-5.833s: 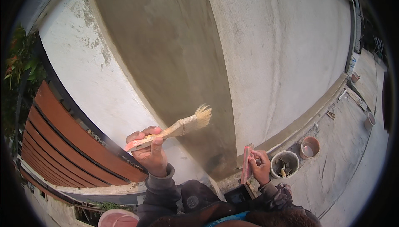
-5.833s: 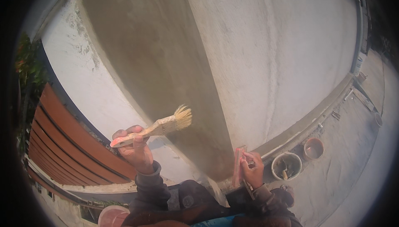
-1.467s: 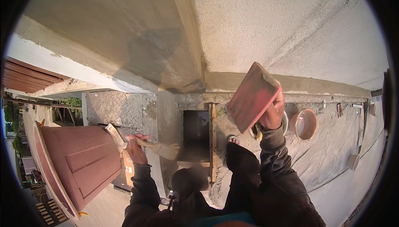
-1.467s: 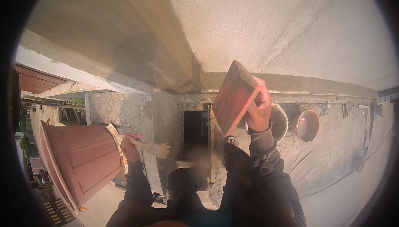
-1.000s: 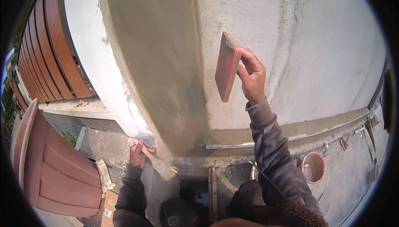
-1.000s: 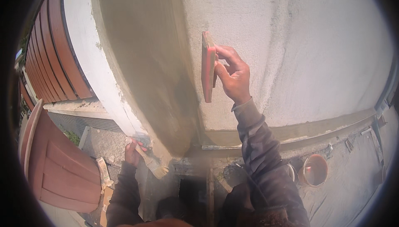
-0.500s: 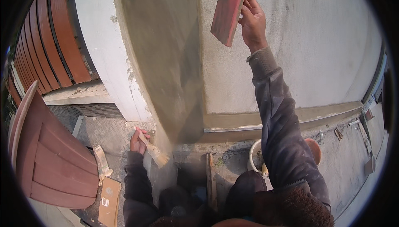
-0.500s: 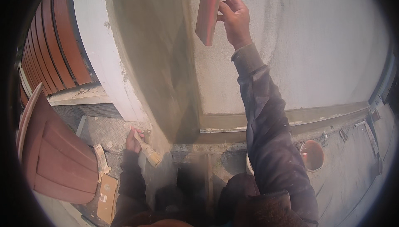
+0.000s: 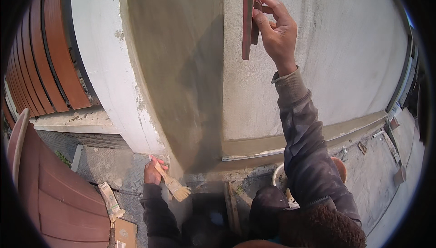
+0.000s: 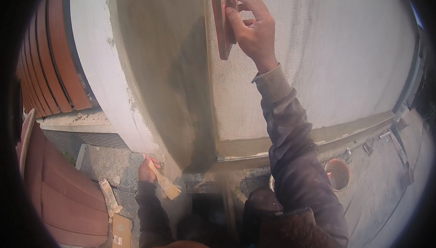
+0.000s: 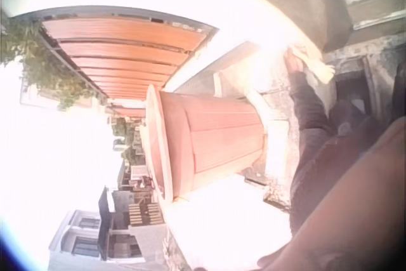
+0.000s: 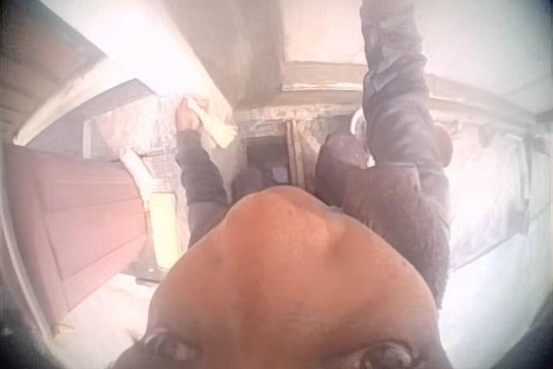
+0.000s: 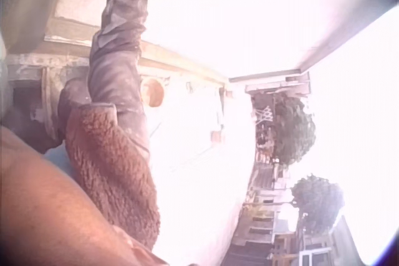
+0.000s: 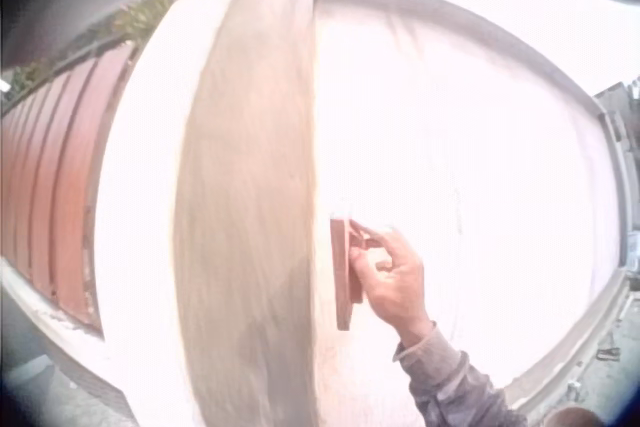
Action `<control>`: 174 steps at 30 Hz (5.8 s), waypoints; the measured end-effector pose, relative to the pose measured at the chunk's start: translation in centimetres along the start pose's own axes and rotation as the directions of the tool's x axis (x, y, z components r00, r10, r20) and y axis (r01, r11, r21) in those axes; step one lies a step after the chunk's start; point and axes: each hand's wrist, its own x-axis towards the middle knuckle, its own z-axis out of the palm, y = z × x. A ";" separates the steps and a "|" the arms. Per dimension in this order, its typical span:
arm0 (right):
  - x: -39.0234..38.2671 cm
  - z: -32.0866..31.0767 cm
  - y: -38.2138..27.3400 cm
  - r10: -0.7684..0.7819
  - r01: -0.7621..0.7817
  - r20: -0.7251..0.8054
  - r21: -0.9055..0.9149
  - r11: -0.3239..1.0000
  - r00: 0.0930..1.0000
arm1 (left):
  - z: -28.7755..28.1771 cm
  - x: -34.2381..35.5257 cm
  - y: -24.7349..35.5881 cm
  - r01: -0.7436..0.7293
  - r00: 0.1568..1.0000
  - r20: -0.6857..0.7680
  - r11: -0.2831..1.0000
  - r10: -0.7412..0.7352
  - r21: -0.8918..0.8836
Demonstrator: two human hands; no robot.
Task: The person walks to a wall and uses a brush to apply a liquid from a bucket, then smooths the surface with a rectangular trowel. The person repeatedly applies the liquid and smooths the wall section.
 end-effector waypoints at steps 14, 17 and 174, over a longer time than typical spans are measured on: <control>9.0 6.4 -3.6 -0.024 0.110 0.118 -0.805 0.583 0.993 | 1.4 0.8 0.6 0.116 0.989 0.077 0.982 -0.129 0.150; 8.2 6.9 -4.9 0.055 0.118 0.177 -0.826 0.551 0.983 | 1.2 1.0 0.5 0.118 0.987 0.091 0.985 -0.130 0.126; -12.6 3.9 4.5 0.244 -0.239 0.045 0.432 0.869 0.969 | 11.1 -13.7 -2.2 -0.316 0.844 -0.507 0.926 0.176 -0.205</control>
